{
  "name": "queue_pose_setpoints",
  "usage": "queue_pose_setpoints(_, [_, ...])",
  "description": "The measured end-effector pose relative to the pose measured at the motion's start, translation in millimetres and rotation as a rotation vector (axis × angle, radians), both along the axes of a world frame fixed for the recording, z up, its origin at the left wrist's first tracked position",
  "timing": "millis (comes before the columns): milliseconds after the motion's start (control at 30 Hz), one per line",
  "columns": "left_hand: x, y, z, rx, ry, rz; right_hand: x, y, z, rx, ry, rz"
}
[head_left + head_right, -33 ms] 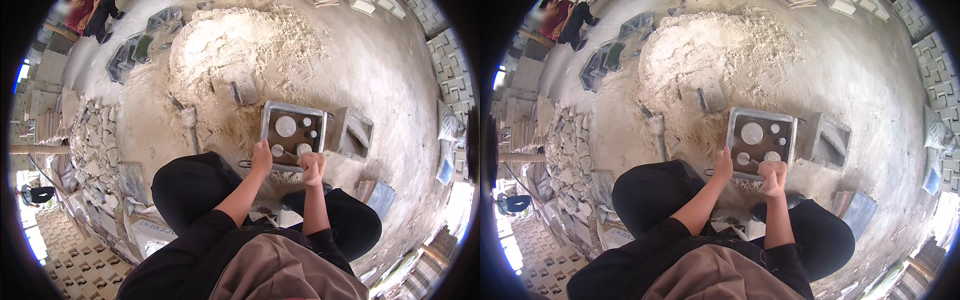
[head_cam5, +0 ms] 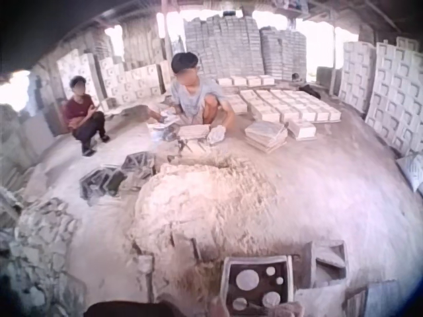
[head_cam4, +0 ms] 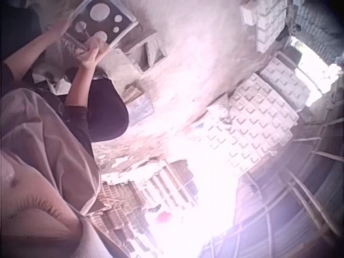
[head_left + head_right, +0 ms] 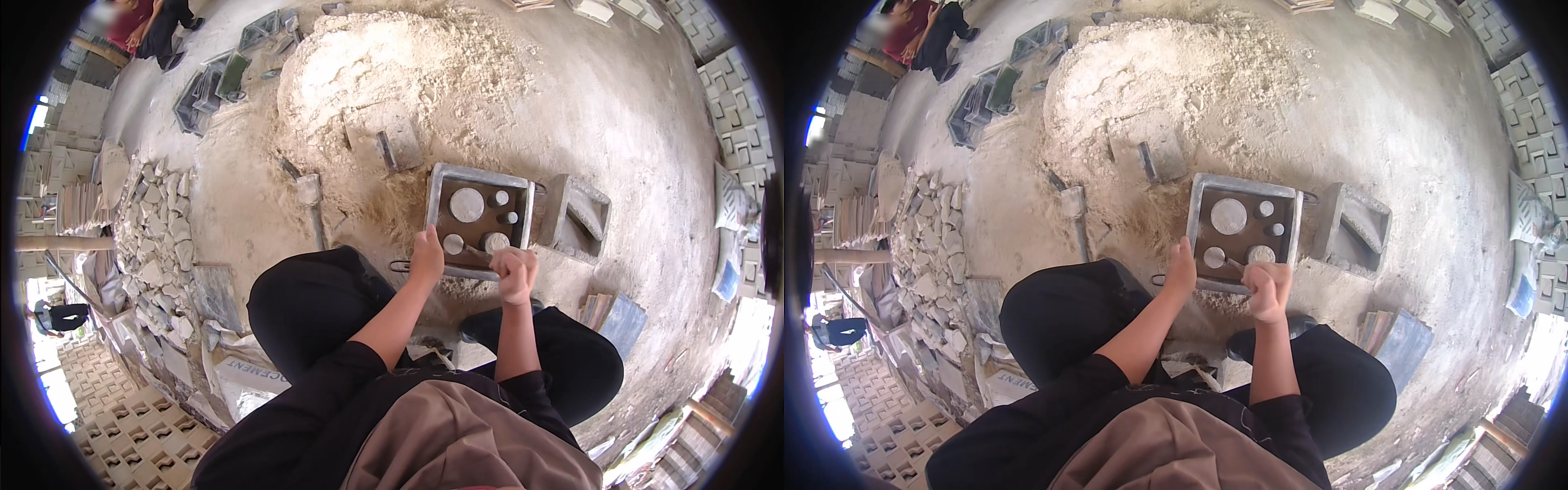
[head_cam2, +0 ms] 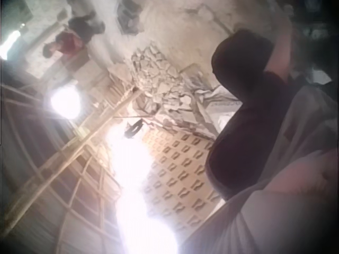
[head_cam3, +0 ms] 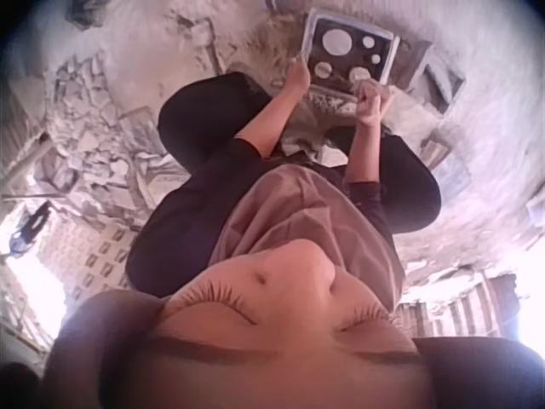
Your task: The person uses a small tool to scrape and clean the edges and interior holes of a square construction mold on the ground.
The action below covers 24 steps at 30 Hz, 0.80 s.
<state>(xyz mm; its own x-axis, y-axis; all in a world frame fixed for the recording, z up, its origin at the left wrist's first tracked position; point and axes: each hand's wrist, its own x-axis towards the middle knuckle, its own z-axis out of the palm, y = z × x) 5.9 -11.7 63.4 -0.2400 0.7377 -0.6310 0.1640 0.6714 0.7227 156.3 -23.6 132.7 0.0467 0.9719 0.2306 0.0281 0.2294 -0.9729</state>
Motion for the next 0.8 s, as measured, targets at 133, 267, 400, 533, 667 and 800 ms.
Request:
queue_pose_setpoints(133, [-12, -3, -11, -0.061, -0.059, 0.068, -12, -6, 46, 0.015, 0.239, 0.076])
queue_pose_setpoints(267, [-7, 2, 3, -0.092, -0.05, -0.029, -11, -13, -8, 0.013, 0.293, 0.053])
queue_pose_setpoints(400, [-17, 2, -20, -0.135, -0.091, 0.019, -11, -8, 26, -0.031, 0.4, -0.039])
queue_pose_setpoints(533, [-19, -3, -6, -0.091, -0.091, 0.034, -12, -8, 32, 0.072, 0.297, 0.072])
queue_pose_setpoints(667, [-9, 1, 21, -0.068, -0.035, -0.009, -10, -4, 1, -0.119, 0.319, -0.051])
queue_pose_setpoints(800, [-20, -4, 9, -0.058, -0.055, 0.029, -11, -6, 41, -0.017, 0.356, 0.039])
